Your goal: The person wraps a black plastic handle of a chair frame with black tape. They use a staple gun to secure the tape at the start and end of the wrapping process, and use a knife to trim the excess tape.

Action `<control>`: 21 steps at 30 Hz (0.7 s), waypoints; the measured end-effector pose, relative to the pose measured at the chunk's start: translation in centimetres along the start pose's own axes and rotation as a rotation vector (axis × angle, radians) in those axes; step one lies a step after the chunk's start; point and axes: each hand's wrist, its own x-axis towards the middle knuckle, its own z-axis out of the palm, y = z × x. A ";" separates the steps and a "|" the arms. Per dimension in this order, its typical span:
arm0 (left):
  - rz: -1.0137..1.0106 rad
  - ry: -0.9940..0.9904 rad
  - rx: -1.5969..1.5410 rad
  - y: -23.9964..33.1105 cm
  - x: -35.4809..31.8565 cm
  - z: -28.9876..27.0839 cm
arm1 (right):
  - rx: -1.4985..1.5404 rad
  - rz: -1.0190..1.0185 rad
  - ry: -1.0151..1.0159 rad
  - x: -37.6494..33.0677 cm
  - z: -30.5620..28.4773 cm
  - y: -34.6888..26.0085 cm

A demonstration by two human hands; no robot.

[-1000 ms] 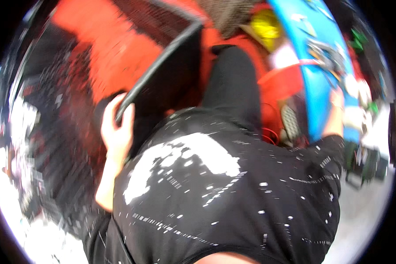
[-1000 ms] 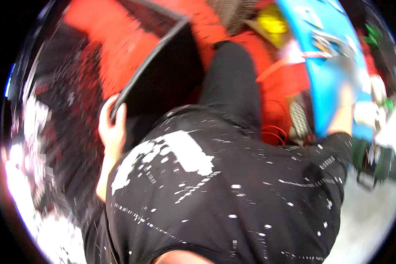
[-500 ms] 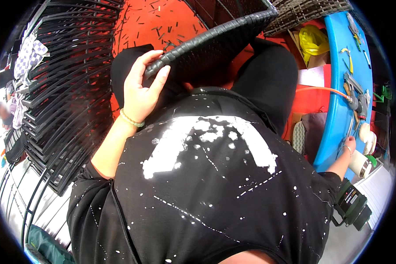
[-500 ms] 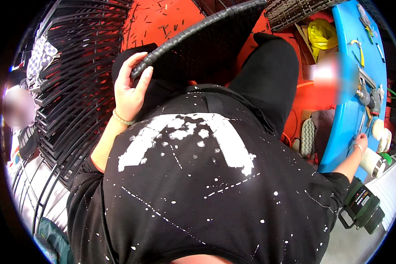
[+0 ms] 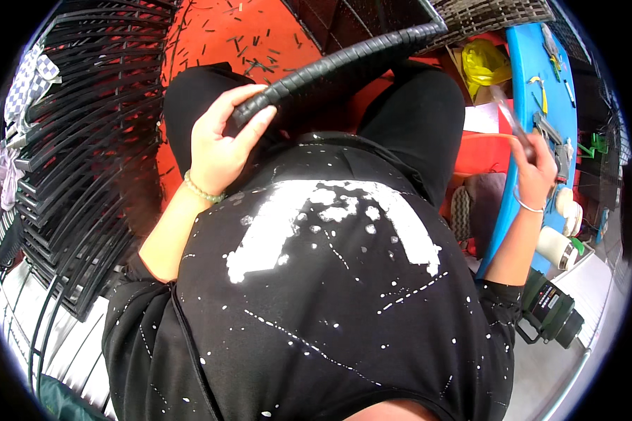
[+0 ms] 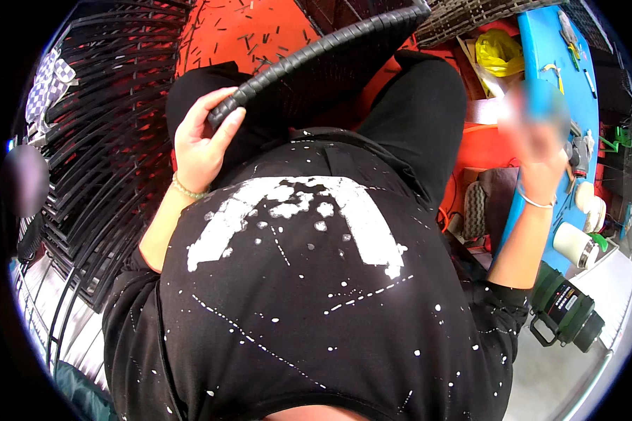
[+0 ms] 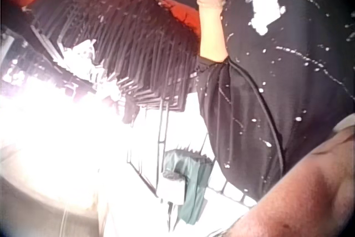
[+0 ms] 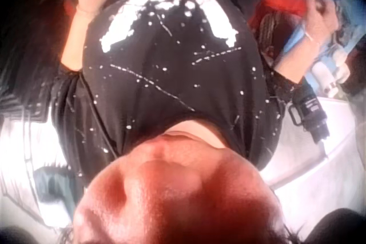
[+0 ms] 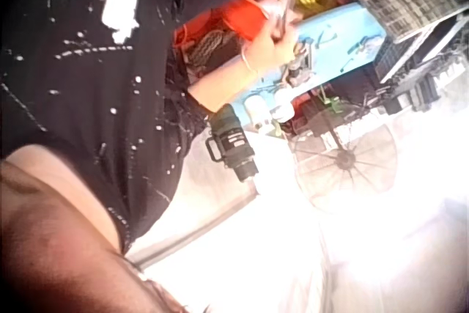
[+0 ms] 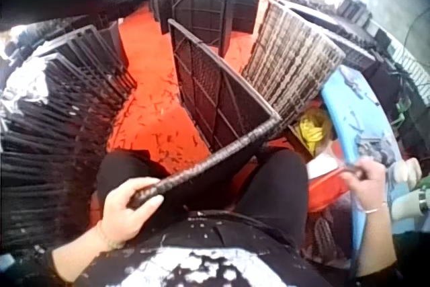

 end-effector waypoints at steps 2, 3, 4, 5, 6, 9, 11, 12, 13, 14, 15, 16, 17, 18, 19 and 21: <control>0.062 -0.073 0.142 1.1 -0.9 -0.3 | 0.229 -0.117 -0.165 4.3 1.0 -8.8; 0.081 -0.107 0.118 0.9 -1.3 -0.5 | 0.225 -0.222 -0.215 5.7 1.3 -11.3; 0.094 -0.142 0.095 0.8 -1.6 -0.9 | 0.224 -0.324 -0.272 7.2 1.7 -13.2; 0.122 -0.160 0.116 1.1 -1.7 -1.2 | 0.203 -0.406 -0.305 8.3 2.5 -14.7; 0.125 -0.157 0.156 1.1 -1.9 -1.7 | 0.181 -0.490 -0.340 9.3 3.3 -16.0; 0.113 -0.175 0.109 0.9 -2.0 -2.1 | 0.196 -0.587 -0.360 10.6 5.3 -17.8; 0.105 -0.221 0.129 0.7 -2.2 -2.4 | 0.193 -0.649 -0.389 11.4 5.6 -18.3; 0.101 -0.247 0.138 0.6 -2.3 -2.5 | 0.193 -0.669 -0.418 11.8 5.6 -18.5; 0.101 -0.245 0.121 0.4 -2.3 -2.4 | 0.189 -0.686 -0.442 12.0 5.6 -18.5; 0.107 -0.251 0.118 0.3 -2.2 -2.4 | 0.186 -0.691 -0.461 12.2 5.7 -18.6; 0.113 -0.257 0.116 0.3 -2.2 -2.4 | 0.182 -0.695 -0.479 12.4 5.8 -18.6; 0.120 -0.260 0.117 0.2 -2.1 -2.5 | 0.180 -0.702 -0.495 12.7 5.9 -18.6; 0.135 -0.267 0.109 0.1 -2.0 -2.6 | 0.183 -0.707 -0.511 12.9 5.9 -18.7; 0.152 -0.266 0.108 -0.1 -2.0 -2.6 | 0.186 -0.707 -0.522 13.0 5.9 -18.7; 0.169 -0.262 0.109 -0.2 -2.0 -2.7 | 0.189 -0.709 -0.532 13.1 5.8 -18.7; 0.204 -0.258 0.103 -0.2 -1.9 -2.6 | 0.188 -0.712 -0.558 13.5 5.5 -19.0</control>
